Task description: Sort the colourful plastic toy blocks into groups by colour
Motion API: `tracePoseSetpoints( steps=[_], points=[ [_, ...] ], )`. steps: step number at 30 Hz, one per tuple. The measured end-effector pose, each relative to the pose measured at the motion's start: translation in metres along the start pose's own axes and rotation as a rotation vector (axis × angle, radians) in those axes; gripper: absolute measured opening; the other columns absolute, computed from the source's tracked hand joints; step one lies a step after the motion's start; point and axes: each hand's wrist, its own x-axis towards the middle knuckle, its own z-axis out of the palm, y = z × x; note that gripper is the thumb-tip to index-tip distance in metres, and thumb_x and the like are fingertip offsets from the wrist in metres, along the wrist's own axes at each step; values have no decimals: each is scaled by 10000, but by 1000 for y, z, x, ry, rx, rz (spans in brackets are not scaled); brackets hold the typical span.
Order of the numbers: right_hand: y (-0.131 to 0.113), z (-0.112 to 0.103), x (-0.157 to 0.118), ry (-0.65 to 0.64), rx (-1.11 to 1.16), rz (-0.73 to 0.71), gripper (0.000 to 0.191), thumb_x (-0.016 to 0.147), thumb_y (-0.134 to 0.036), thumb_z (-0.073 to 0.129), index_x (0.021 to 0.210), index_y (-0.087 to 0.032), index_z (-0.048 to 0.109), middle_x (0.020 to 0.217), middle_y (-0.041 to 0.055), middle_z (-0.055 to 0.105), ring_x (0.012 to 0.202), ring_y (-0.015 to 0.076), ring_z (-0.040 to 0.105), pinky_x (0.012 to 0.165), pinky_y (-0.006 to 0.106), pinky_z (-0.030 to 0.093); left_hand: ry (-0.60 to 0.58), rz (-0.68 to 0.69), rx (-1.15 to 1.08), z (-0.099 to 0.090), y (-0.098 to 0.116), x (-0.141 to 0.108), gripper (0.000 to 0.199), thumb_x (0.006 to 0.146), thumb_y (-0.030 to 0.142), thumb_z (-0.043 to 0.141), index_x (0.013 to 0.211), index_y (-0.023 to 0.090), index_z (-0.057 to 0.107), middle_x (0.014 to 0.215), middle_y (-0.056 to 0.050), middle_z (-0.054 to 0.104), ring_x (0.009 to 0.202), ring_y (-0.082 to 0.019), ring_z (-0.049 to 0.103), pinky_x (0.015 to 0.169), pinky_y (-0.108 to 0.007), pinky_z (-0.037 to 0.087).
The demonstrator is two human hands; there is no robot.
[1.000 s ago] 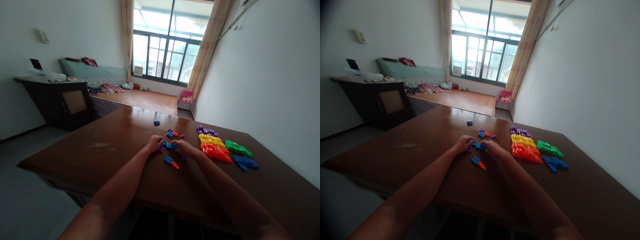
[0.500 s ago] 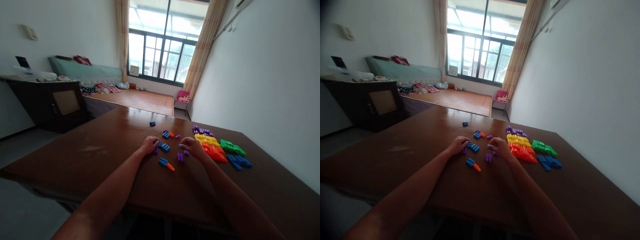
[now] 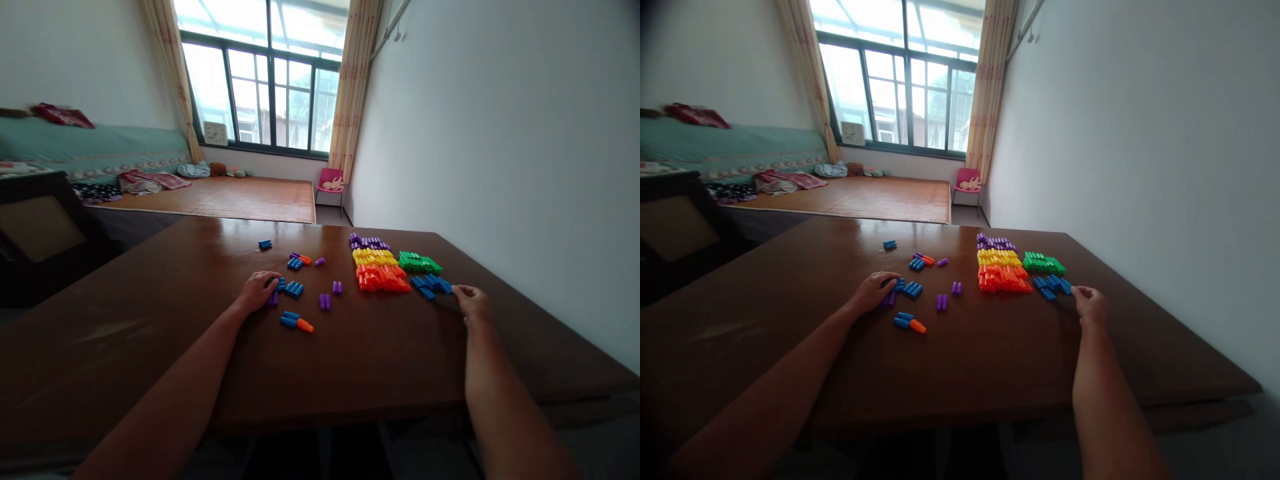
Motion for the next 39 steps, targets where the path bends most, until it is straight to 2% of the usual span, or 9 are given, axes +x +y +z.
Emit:
tracePoseSetpoints(
  steps=[8, 11, 14, 17, 19, 23, 29, 34, 39],
  points=[
    [-5, 4, -2, -135, -561, -226, 285, 674, -461, 615, 682, -186, 688, 672, 70, 675, 627, 214, 605, 599, 309, 428, -17, -5, 26, -3, 3, -1, 411, 858, 424, 412, 1065, 207, 694, 1083, -72, 694, 1057, -255, 591, 960, -372, 441],
    [-12, 5, -10, -142, -582, -252, 316, 739, -463, 553, 740, -181, 694, 701, 90, 672, 659, 227, 600, 631, 323, 426, -19, 11, 29, -1, 0, 0, 428, 871, 424, 396, 1088, 196, 686, 1097, -81, 688, 1070, -259, 585, 971, -378, 434],
    [-18, 6, -19, 7, -516, -300, 331, 792, -403, 485, 882, -152, 682, 814, 123, 677, 737, 244, 598, 693, 347, 433, -13, 32, 20, 1, -2, -1, 430, 881, 435, 401, 1125, 206, 670, 1132, -74, 676, 1087, -252, 577, 982, -379, 428],
    [-30, 12, -33, 135, -376, -449, 361, 835, -341, 416, 1027, -124, 631, 956, 147, 662, 813, 240, 591, 762, 358, 436, -9, 36, 11, 3, 0, -2, 414, 882, 448, 425, 1127, 222, 671, 1138, -61, 678, 1102, -239, 569, 1004, -370, 415],
    [-45, 21, -49, 116, -293, -570, 373, 867, -327, 377, 1089, -123, 596, 997, 145, 651, 832, 229, 585, 795, 357, 437, -8, 38, 11, 3, 2, -3, 395, 874, 441, 455, 1114, 222, 680, 1139, -62, 680, 1120, -241, 558, 1025, -376, 399],
    [-92, 50, -109, -129, -192, -819, 340, 907, -338, 377, 1116, -162, 580, 1027, 111, 643, 835, 204, 585, 824, 337, 445, -25, 42, 14, 4, 4, -5, 340, 849, 358, 515, 1110, 221, 684, 1153, -64, 672, 1129, -245, 547, 1021, -382, 405],
    [-167, 114, -230, -854, -226, -1071, 274, 904, -339, 469, 1118, -237, 608, 1155, 66, 612, 956, 196, 606, 831, 303, 468, 52, 9, -62, 6, -1, -3, 305, 867, 221, 463, 1051, 201, 705, 1067, -65, 687, 1020, -211, 603, 970, -346, 453],
    [-203, 162, -285, -914, -450, -1038, 394, 901, -435, 504, 1214, -210, 582, 1173, 108, 596, 975, 218, 613, 822, 310, 461, 122, -44, -128, 7, -5, -1, 290, 840, 124, 473, 983, 166, 722, 1013, -74, 690, 951, -182, 640, 918, -289, 483],
    [-212, 189, -285, -1071, -537, -1113, 355, 865, -317, 574, 1202, -216, 617, 1201, 117, 594, 1078, 232, 567, 934, 343, 414, 132, -81, -131, 6, -4, -1, 268, 841, 128, 498, 973, 170, 727, 1016, -79, 693, 957, -188, 644, 926, -295, 482]
  ],
)
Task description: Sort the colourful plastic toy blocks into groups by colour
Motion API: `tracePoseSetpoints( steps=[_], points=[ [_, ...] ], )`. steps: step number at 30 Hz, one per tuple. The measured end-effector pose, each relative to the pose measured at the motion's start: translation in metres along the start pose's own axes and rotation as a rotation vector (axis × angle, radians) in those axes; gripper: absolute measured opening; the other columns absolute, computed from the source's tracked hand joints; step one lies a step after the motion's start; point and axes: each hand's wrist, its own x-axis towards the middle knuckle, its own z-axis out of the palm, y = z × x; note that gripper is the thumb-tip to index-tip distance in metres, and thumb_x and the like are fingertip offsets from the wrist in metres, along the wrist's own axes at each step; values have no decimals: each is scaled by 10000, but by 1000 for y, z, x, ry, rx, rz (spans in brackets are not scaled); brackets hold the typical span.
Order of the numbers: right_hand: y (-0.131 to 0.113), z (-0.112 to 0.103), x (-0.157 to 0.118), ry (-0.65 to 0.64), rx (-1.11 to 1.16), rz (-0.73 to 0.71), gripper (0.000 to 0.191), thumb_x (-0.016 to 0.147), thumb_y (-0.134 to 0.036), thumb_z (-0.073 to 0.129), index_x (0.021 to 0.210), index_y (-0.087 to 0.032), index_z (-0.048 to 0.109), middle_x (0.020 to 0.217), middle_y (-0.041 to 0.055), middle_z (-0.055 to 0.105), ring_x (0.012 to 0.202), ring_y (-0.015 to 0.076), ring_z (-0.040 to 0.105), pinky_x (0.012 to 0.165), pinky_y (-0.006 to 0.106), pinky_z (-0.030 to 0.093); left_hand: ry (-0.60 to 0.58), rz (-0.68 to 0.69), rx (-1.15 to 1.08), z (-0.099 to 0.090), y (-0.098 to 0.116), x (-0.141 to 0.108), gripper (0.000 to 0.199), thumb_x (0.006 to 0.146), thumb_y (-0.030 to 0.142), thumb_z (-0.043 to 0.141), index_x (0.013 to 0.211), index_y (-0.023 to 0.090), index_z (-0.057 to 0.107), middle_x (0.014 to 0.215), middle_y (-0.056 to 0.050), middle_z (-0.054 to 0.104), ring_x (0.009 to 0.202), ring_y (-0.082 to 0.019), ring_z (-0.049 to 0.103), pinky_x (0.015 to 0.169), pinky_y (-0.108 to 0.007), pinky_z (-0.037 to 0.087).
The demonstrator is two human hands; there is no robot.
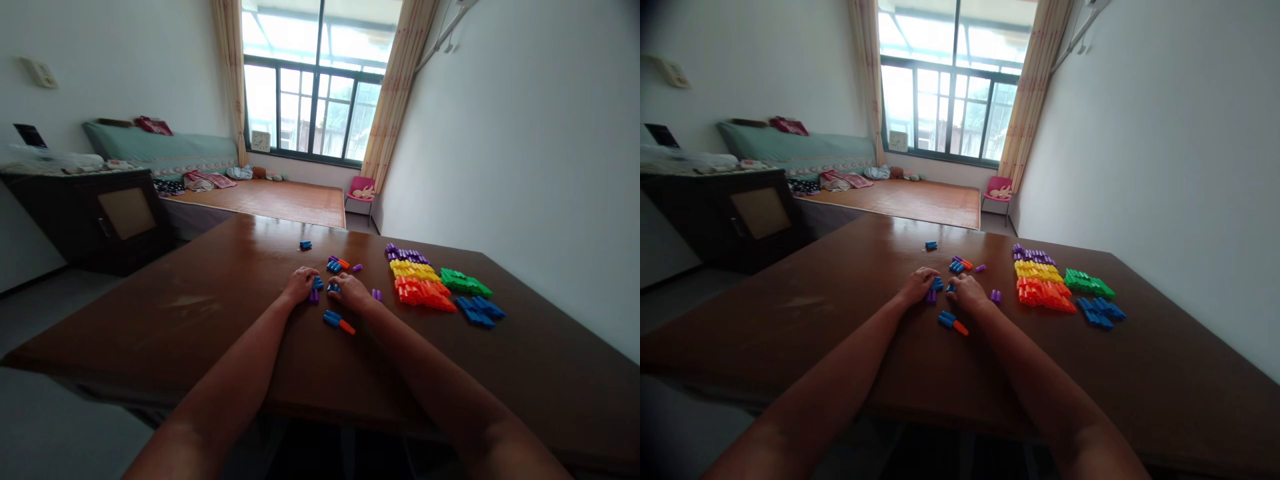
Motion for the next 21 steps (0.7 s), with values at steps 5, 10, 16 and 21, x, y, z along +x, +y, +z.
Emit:
tracePoseSetpoints(
  steps=[5, 10, 16, 21],
  points=[
    [14, 6, 4, -36, 46, -135, 472, 799, -170, 587, 1263, -254, 572, 1350, 78, 525, 1244, 230, 456, 1048, 401, 320, -6, -12, 6, 1, 0, 1, 273, 841, 135, 492, 974, 166, 728, 1020, -86, 692, 949, -193, 643, 926, -309, 480],
    [14, 13, 2, 107, 23, 46, 378, 824, -341, 606, 1164, -176, 621, 1164, 132, 634, 1097, 256, 544, 977, 399, 385, -13, -8, 7, 0, 0, 2, 261, 831, 155, 502, 961, 175, 726, 996, -77, 694, 944, -195, 639, 911, -308, 483],
    [55, -18, -31, 422, 154, 13, 370, 784, -288, 626, 1144, -206, 603, 1129, 77, 654, 1015, 219, 579, 943, 369, 423, -37, 3, -19, -4, 0, 2, 270, 824, 224, 497, 965, 171, 721, 992, -80, 695, 919, -210, 648, 882, -322, 489],
    [161, -61, -108, 828, 220, 353, 458, 800, -472, 567, 1150, -177, 558, 1085, 114, 639, 873, 215, 599, 776, 361, 489, -68, 18, -10, -5, -3, 6, 307, 810, 307, 483, 974, 188, 713, 1005, -78, 698, 942, -228, 645, 882, -343, 489]
  ],
)
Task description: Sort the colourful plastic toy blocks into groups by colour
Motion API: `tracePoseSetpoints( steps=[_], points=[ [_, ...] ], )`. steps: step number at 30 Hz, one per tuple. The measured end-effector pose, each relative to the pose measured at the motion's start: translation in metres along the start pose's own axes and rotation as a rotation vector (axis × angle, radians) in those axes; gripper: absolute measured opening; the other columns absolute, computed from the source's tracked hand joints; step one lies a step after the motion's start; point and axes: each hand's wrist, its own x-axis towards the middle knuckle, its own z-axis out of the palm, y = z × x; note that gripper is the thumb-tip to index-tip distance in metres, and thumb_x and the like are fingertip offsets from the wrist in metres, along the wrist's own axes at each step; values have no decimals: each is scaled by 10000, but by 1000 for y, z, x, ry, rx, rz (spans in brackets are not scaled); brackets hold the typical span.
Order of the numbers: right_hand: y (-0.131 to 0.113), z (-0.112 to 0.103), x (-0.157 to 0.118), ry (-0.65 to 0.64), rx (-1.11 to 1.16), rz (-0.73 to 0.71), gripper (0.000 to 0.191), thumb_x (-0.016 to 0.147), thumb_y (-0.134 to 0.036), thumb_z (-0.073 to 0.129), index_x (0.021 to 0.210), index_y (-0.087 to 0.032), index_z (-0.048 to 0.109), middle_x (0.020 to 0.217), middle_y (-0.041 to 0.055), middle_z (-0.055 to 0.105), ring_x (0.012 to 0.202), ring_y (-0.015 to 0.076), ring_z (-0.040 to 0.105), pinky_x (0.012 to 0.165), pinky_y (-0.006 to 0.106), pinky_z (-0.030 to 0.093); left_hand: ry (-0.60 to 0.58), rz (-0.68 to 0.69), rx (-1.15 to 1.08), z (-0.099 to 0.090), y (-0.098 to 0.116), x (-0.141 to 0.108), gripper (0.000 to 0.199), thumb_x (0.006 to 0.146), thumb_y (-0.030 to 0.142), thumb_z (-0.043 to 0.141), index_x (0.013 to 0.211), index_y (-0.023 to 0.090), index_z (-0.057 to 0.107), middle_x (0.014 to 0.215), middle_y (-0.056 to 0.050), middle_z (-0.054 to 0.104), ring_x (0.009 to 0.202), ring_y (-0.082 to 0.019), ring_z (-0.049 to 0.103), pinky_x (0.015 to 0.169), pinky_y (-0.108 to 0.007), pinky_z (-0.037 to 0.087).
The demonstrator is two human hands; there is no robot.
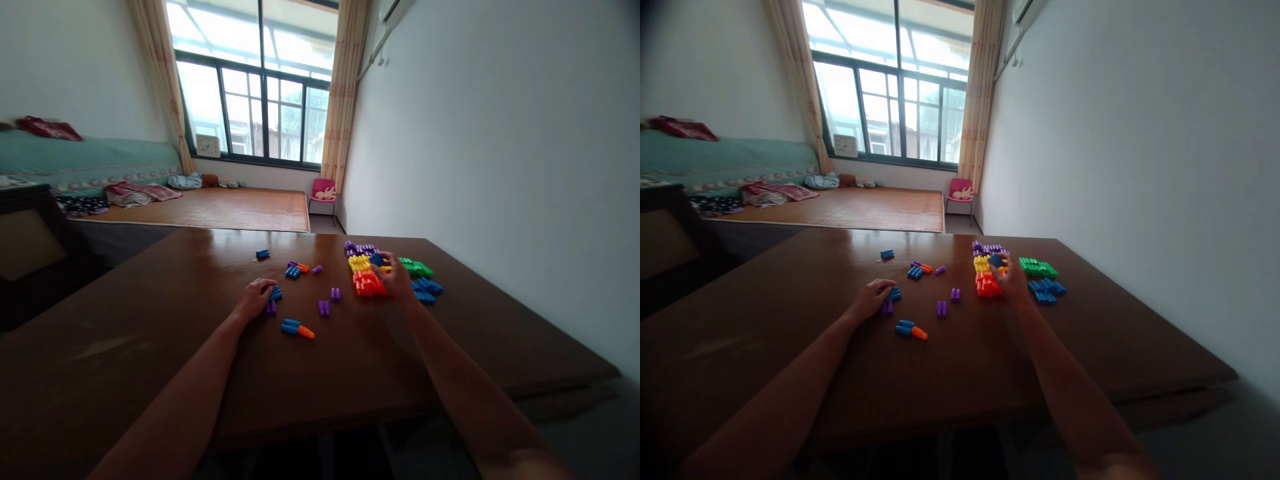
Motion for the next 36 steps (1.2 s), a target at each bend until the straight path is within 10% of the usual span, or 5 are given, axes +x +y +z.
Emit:
tracePoseSetpoints(
  steps=[5, 9, 17, 30, 36],
  points=[
    [132, -85, -27, 386, -332, 344, 511, 746, -524, 554, 1066, -127, 584, 1060, 174, 617, 934, 257, 567, 826, 398, 462, -11, 12, 30, -1, 1, 1, 332, 797, 342, 463, 961, 193, 710, 1012, -83, 698, 953, -236, 643, 883, -355, 486],
    [185, -106, -57, 164, -441, 622, 456, 679, -510, 611, 958, -151, 648, 932, 148, 663, 904, 291, 606, 795, 404, 474, -22, -3, 56, -3, 2, 1, 349, 797, 370, 453, 970, 199, 704, 1033, -80, 699, 964, -238, 643, 867, -350, 492],
    [170, -95, -51, 52, -459, 722, 560, 737, -640, 523, 1023, -186, 684, 954, 146, 702, 904, 316, 640, 758, 411, 469, -10, 1, 60, -4, 2, 0, 359, 802, 419, 451, 956, 211, 699, 1029, -72, 701, 961, -232, 642, 880, -343, 487],
    [154, -85, -54, 371, -338, 402, 474, 872, -432, 297, 1010, -134, 639, 822, 124, 654, 761, 254, 594, 741, 395, 448, 78, -85, 184, -5, 14, -10, 309, 878, 311, 441, 974, 193, 710, 1008, -85, 663, 871, -205, 642, 815, -313, 485],
    [105, -68, -49, 395, -302, 165, 452, 906, -366, 289, 1126, -115, 594, 978, 149, 640, 876, 246, 587, 807, 394, 449, -10, -144, -198, 2, 14, -10, 304, 882, 281, 446, 1088, 161, 635, 783, -44, 689, 627, -153, 659, 608, -265, 524]
  ],
)
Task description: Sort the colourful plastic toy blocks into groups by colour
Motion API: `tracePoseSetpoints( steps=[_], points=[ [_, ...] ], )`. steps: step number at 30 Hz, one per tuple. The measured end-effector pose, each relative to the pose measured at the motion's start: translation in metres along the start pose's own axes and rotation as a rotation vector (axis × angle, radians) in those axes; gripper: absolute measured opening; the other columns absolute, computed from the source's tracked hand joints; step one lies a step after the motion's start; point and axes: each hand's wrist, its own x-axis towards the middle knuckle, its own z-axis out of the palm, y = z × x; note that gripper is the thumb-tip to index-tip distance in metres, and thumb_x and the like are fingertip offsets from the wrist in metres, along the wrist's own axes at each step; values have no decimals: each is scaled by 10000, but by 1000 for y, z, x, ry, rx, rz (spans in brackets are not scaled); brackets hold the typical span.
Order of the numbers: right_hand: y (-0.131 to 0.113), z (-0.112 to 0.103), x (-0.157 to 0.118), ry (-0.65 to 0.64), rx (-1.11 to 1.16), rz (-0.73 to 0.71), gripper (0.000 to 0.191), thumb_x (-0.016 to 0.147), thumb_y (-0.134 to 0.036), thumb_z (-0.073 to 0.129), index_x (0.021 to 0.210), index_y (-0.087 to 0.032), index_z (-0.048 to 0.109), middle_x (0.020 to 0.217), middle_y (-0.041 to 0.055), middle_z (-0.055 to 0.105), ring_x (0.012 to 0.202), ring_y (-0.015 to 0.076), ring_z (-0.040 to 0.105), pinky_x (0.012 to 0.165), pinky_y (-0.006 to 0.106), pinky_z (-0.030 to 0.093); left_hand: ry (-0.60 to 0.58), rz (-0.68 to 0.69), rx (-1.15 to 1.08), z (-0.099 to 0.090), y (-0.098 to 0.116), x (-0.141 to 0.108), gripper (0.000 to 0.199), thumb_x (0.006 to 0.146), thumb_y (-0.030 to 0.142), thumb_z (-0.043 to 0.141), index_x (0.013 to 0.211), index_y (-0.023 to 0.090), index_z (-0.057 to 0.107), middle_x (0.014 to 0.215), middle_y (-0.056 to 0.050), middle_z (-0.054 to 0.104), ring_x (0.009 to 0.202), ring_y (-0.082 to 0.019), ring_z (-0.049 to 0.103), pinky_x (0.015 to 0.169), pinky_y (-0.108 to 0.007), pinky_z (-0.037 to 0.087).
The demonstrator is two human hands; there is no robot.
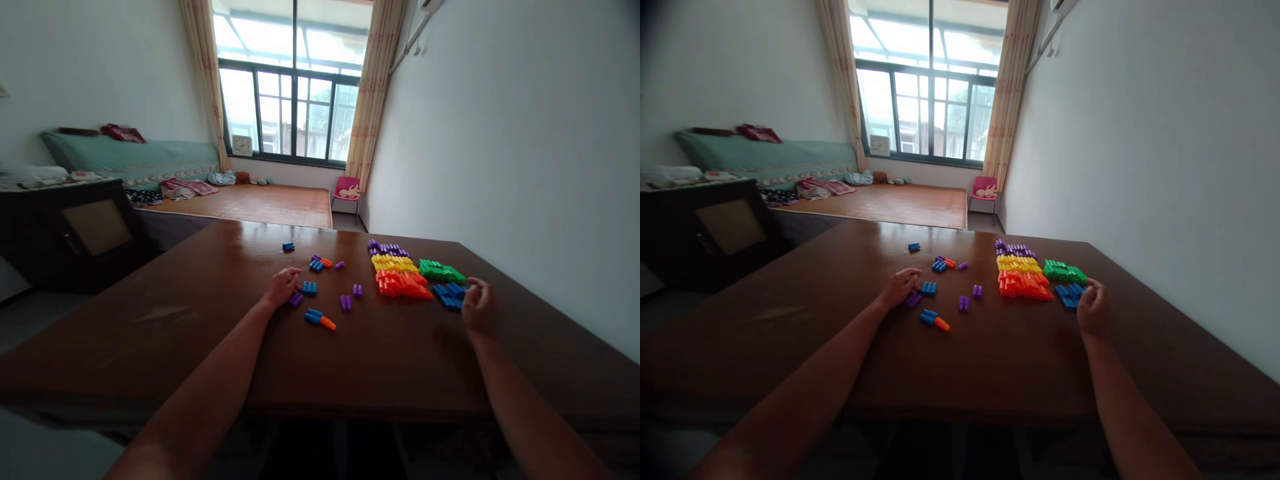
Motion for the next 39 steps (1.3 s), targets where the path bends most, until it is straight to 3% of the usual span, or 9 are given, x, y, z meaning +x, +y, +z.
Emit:
tracePoseSetpoints(
  steps=[3, 9, 11, 15, 20, 25, 30, 34, 39],
  points=[
    [-65, 3, -14, -99, 138, -143, 418, 916, -403, 337, 1124, -146, 594, 1070, 140, 628, 907, 231, 582, 781, 354, 471, -29, 3, -98, 4, -1, 1, 300, 881, 279, 439, 1086, 158, 623, 699, -19, 680, 580, -150, 659, 568, -260, 524],
    [-214, 37, -73, -821, 355, -457, 319, 895, -460, 475, 1037, -221, 631, 1020, 66, 658, 792, 180, 622, 739, 307, 482, 71, 86, -5, 4, -6, 1, 267, 868, 254, 442, 1009, 171, 655, 905, -48, 699, 589, -119, 646, 625, -258, 530],
    [-251, 53, -88, -961, 295, -525, 310, 890, -460, 503, 1071, -240, 624, 1041, 60, 654, 835, 187, 635, 749, 303, 473, 88, 92, -8, 4, -9, 1, 271, 867, 249, 437, 1010, 171, 654, 944, -51, 693, 610, -120, 646, 633, -261, 533],
    [-298, 82, -103, -1035, 41, -583, 404, 901, -515, 459, 1140, -221, 599, 1083, 117, 640, 916, 251, 641, 743, 341, 467, 83, 85, -24, 4, -15, 4, 272, 865, 266, 449, 1014, 182, 661, 964, -44, 701, 634, -126, 642, 653, -270, 539],
    [-314, 105, -110, -1057, -81, -582, 482, 839, -575, 515, 1139, -209, 604, 1120, 144, 618, 934, 266, 635, 758, 352, 474, 60, 81, -24, 3, -11, 6, 265, 857, 263, 465, 986, 173, 678, 906, -57, 717, 678, -150, 656, 657, -273, 534],
    [-294, 101, -99, -964, 223, -535, 482, 754, -364, 650, 1195, -196, 552, 1100, 97, 628, 985, 216, 601, 865, 331, 461, 18, 27, -73, 0, -5, 4, 311, 850, 307, 457, 1022, 156, 667, 700, -31, 682, 603, -154, 643, 557, -253, 509],
    [-235, 67, -53, -700, 387, -369, 384, 751, -359, 624, 1093, -191, 583, 1013, 70, 647, 924, 204, 591, 843, 341, 472, -6, -4, -81, -2, -4, 4, 346, 829, 367, 460, 1015, 158, 665, 682, -23, 667, 583, -149, 624, 482, -225, 477],
    [-146, 40, 1, -409, 308, -152, 409, 783, -488, 550, 1041, -175, 609, 968, 89, 666, 897, 226, 591, 831, 384, 469, 1, 17, -50, -5, -2, 4, 343, 800, 385, 477, 984, 173, 673, 785, -39, 707, 638, -163, 647, 503, -235, 486],
    [3, 8, 40, -55, 109, 179, 498, 722, -534, 533, 1008, -132, 592, 970, 141, 666, 819, 223, 592, 777, 385, 479, 6, 28, 41, -8, 3, 4, 347, 782, 389, 475, 964, 178, 682, 799, -39, 719, 644, -171, 649, 560, -258, 495]
  ],
)
